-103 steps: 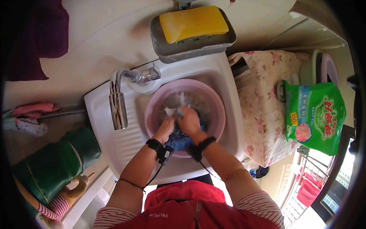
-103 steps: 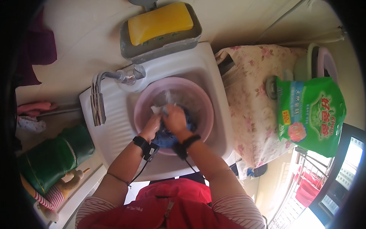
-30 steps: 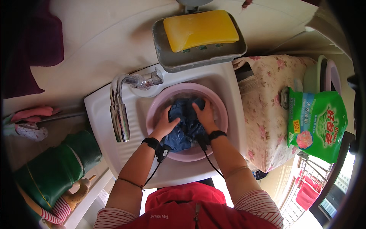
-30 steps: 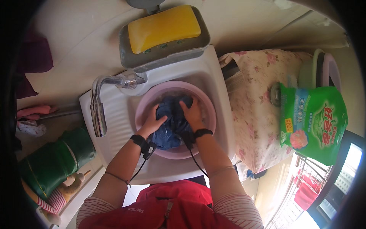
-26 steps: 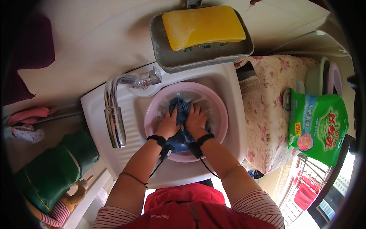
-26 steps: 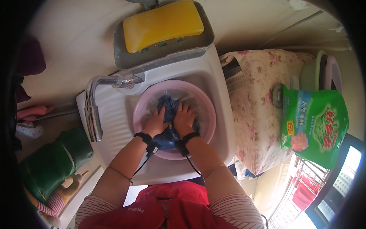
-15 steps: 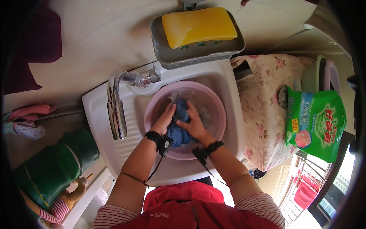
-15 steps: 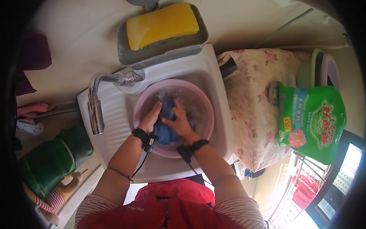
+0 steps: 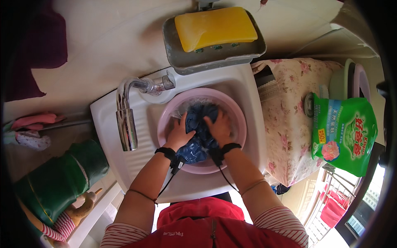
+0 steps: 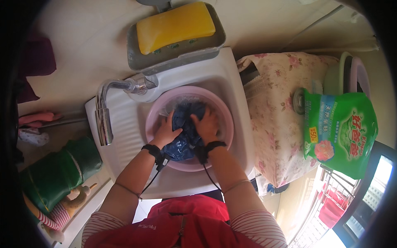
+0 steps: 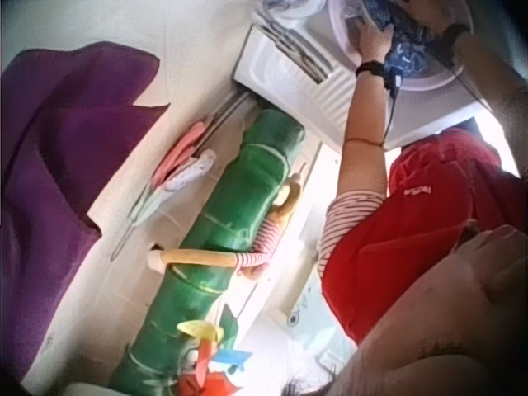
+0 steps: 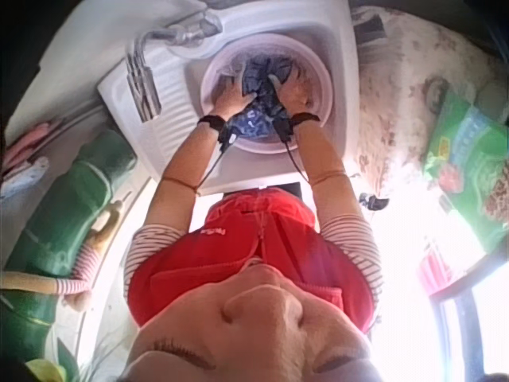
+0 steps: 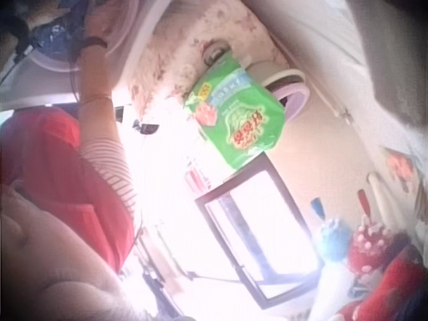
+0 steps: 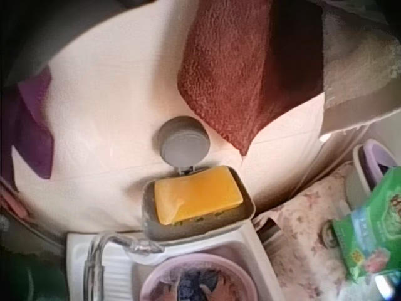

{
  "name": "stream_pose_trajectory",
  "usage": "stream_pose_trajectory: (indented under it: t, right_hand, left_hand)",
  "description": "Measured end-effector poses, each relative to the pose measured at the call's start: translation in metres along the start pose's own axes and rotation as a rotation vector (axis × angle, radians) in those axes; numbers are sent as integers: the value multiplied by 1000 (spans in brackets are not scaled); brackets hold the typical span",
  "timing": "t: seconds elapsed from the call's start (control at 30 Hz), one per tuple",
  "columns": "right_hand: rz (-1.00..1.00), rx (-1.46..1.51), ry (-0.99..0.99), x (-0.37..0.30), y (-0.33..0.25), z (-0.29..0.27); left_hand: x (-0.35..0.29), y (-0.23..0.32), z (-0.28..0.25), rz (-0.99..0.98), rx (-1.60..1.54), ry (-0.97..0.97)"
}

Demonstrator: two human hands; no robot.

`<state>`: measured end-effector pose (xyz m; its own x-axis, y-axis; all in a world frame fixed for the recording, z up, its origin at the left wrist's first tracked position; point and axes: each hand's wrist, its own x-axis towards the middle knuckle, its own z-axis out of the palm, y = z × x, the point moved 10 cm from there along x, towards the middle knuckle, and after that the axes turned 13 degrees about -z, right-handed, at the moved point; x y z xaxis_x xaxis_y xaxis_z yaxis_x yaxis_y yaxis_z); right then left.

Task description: The person hand-washes a blue garment in a pink basin placed in a sink. They add detergent from a green bag, agitate the fabric, and rinse it under running water.

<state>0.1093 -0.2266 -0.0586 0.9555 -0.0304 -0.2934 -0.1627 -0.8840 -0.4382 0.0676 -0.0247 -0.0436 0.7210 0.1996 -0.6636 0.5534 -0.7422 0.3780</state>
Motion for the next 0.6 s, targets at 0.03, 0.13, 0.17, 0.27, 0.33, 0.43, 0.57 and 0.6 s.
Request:
stream_pose_trajectory:
  t: [0.03,0.13,0.17,0.27,0.33,0.43,0.57,0.6]
  right_hand:
    - [-98,-149,-110,-2,-11,16]
    - [-209,-223,-402,6,-16,55]
    - [-113,-97,-410,13,-6,57]
    - [30,446,-326,25,12,47]
    - [-281,487,-196,21,-14,18]
    - [-700,685,-52,-34,-71,-19]
    - [-581,506,-21,-60,-90,-24]
    - [-440,584,-42,-49,-79,-21]
  left_hand:
    - [2,3,15,24,109,-100]
    - [17,7,36,60,258,-172]
    - [26,10,29,71,84,-140]
    - [42,-14,29,-207,-872,-333]
    - [36,-15,31,-277,-1176,-438]
    - [8,4,39,-323,-1356,-658]
    - [-20,26,34,-176,-1242,-704]
    - [-19,21,29,-170,-1191,-572]
